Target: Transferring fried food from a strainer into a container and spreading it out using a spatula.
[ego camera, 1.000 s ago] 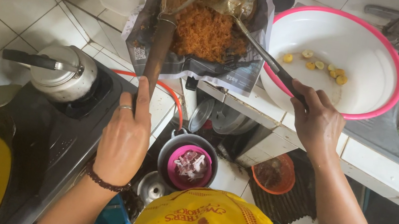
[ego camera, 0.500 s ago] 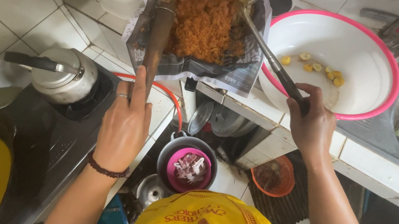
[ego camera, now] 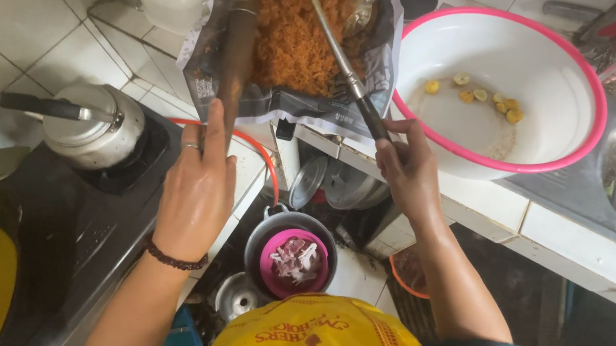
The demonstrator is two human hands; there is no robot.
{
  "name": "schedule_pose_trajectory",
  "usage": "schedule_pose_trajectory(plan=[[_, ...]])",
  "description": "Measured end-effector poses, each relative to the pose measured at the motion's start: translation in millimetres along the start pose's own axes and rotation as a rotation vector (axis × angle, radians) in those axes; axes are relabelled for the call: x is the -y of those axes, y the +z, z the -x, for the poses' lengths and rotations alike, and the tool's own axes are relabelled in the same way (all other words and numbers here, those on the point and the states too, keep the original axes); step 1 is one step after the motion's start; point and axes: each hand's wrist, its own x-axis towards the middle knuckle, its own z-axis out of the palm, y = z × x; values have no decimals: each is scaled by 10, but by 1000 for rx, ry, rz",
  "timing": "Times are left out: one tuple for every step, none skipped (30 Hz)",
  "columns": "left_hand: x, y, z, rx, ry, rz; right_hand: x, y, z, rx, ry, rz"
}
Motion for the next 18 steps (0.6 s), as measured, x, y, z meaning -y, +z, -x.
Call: schedule_pose_trajectory(plan=[[-7, -20, 0, -2, 7, -2, 4, 16, 16, -7, -2, -3], [-19, -37, 1, -6, 2, 15, 11, 26, 15, -11, 19, -4], [-29, -52, 3, -9, -3, 32, 17, 38, 14, -16, 40, -4], [-16, -24, 5, -4, -6, 31, 13, 40, 18, -13, 44, -5], [-2, 5, 8, -14, -2, -11, 6, 43, 22, 20, 42, -22], [14, 37, -7, -27, 6, -53, 3, 44, 15, 48, 38, -40], [22, 37, -9, -25, 8, -53, 13, 57, 20, 47, 40, -41], [27, 38, -25, -11, 15, 16, 31, 65, 4, 13, 35, -67], [35, 38, -39, 4, 23, 85, 49, 74, -11, -20, 31, -94], [21, 62, -39, 6, 19, 86, 16, 64, -28, -16, 33, -92], [9, 86, -39, -1, 26, 64, -16, 55, -44, 41, 50, -90], [3, 108, -54, -11, 37, 40, -46, 51, -72, 95, 64, -91], [31, 110, -62, -11, 37, 40, -27, 51, -64, 95, 64, -91], [57, 115, -84, -19, 44, 54, -3, 46, -73, 58, 44, -125], [85, 119, -106, -27, 50, 68, 21, 41, -82, 21, 25, -159], [73, 122, -125, -29, 46, 68, 43, 42, -98, 25, 23, -158], [63, 127, -144, -34, 44, 102, 62, 43, -115, -11, 4, -193], [50, 133, -145, -33, 40, 138, 74, 47, -107, -46, -9, -227]])
